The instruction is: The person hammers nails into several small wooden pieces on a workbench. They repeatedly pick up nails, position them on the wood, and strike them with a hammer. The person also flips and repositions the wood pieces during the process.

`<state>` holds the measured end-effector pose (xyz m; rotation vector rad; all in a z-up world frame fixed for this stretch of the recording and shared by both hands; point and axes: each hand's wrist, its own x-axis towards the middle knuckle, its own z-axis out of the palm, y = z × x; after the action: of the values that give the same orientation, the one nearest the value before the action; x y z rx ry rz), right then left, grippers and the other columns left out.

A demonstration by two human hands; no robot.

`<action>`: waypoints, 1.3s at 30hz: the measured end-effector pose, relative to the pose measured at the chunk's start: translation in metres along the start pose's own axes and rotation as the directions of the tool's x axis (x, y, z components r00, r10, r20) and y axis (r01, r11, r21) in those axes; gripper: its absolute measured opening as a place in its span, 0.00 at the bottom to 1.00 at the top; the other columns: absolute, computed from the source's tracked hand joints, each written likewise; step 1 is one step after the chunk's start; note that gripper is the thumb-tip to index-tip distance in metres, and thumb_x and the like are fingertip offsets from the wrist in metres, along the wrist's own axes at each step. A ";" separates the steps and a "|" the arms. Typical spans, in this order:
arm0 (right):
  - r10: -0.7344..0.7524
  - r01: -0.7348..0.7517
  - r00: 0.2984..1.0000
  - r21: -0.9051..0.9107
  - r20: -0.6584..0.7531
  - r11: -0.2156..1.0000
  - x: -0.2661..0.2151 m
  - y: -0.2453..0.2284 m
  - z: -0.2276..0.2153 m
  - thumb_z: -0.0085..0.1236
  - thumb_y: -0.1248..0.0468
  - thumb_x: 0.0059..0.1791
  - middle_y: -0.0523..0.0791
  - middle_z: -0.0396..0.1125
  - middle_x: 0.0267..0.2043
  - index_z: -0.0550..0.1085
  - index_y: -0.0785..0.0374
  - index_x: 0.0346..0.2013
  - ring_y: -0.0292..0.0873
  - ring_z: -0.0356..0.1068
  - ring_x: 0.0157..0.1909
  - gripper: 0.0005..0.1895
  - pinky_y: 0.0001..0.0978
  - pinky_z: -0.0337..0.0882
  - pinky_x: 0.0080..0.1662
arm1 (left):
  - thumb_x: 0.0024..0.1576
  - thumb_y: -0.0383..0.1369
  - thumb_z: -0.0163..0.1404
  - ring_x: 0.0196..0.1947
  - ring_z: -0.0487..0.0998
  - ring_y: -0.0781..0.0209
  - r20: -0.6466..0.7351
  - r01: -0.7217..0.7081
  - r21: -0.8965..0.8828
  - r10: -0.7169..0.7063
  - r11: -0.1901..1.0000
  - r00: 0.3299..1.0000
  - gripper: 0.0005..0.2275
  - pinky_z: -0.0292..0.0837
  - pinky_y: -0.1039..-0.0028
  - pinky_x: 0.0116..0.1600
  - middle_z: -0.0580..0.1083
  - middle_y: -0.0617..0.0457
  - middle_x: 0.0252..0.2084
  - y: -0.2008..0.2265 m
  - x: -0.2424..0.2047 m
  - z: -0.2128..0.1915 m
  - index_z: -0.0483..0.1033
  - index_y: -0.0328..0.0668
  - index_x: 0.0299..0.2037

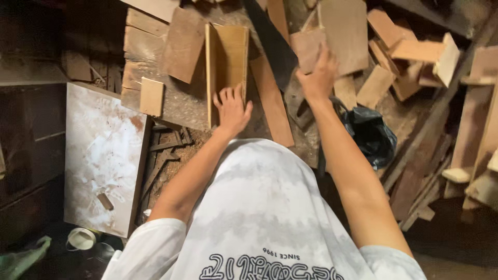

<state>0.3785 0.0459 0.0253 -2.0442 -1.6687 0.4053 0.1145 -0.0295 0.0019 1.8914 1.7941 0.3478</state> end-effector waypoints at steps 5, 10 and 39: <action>-0.003 0.005 1.000 0.160 -0.015 0.987 -0.006 0.008 -0.005 0.74 0.67 0.41 0.55 0.64 0.59 0.66 0.63 0.65 0.60 0.62 0.63 0.40 0.49 0.63 0.64 | 0.54 0.39 0.52 0.63 0.60 0.41 -0.011 0.037 -0.008 -0.037 0.999 0.999 0.27 0.44 0.41 0.67 0.65 0.37 0.58 -0.003 0.004 0.010 0.64 0.35 0.63; -0.071 0.096 0.980 0.128 -0.184 0.987 -0.024 0.008 -0.013 0.75 0.68 0.43 0.52 0.64 0.61 0.67 0.63 0.62 0.55 0.62 0.65 0.35 0.47 0.63 0.67 | 0.53 0.37 0.54 0.62 0.61 0.41 0.032 0.060 -0.049 -0.059 0.997 0.998 0.27 0.50 0.47 0.65 0.65 0.38 0.57 -0.001 0.003 0.007 0.64 0.37 0.63; 0.320 -0.378 0.902 0.890 0.291 0.255 -0.076 0.105 0.013 0.59 0.51 0.56 0.52 0.62 0.68 0.63 0.60 0.66 0.52 0.62 0.71 0.29 0.48 0.67 0.68 | 0.58 0.31 0.57 0.64 0.60 0.40 -0.232 -0.249 -0.308 0.182 0.918 0.956 0.26 0.56 0.50 0.68 0.60 0.38 0.63 0.037 0.023 -0.031 0.61 0.40 0.66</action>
<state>0.4437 -0.0419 -0.0459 -1.3818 -0.5634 1.2560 0.1326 -0.0008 0.0433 1.8599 1.5241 0.8929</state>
